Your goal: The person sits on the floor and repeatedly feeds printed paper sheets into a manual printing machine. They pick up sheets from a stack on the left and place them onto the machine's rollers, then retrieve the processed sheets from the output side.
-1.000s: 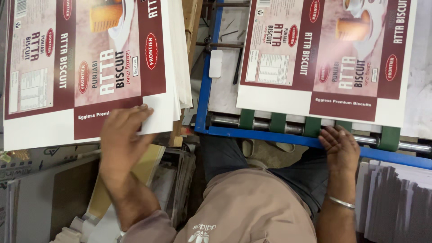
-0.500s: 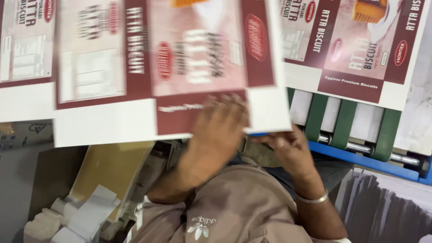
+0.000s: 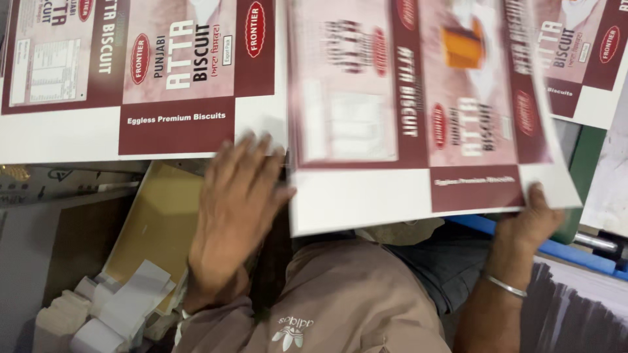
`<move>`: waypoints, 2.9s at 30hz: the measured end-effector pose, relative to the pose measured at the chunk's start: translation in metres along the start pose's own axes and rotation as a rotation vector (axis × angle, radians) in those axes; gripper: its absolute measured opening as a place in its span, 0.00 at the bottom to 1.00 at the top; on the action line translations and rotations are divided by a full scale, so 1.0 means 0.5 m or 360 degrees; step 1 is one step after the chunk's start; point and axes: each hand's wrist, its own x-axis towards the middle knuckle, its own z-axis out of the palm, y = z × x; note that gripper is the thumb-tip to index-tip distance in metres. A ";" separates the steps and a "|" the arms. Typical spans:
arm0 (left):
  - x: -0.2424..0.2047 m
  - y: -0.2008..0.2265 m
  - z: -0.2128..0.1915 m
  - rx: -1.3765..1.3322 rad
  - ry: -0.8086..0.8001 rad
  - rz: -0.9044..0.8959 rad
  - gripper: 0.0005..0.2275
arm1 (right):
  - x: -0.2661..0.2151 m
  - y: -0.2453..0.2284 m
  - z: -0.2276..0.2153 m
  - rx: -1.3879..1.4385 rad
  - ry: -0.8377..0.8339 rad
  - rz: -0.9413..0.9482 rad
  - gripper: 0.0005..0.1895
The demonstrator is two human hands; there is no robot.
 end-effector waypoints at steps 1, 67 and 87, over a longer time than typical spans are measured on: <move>0.013 -0.014 0.010 0.0100 0.0013 -0.0046 0.23 | 0.018 0.009 -0.036 -0.0025 0.0104 -0.0074 0.21; -0.004 -0.195 0.027 -0.0277 0.0501 -0.0178 0.18 | -0.120 0.004 -0.028 -0.0275 -0.0082 0.0434 0.19; 0.022 0.082 -0.025 -0.0417 -0.0193 0.0373 0.23 | -0.121 -0.058 0.193 0.0118 -0.0265 0.0437 0.21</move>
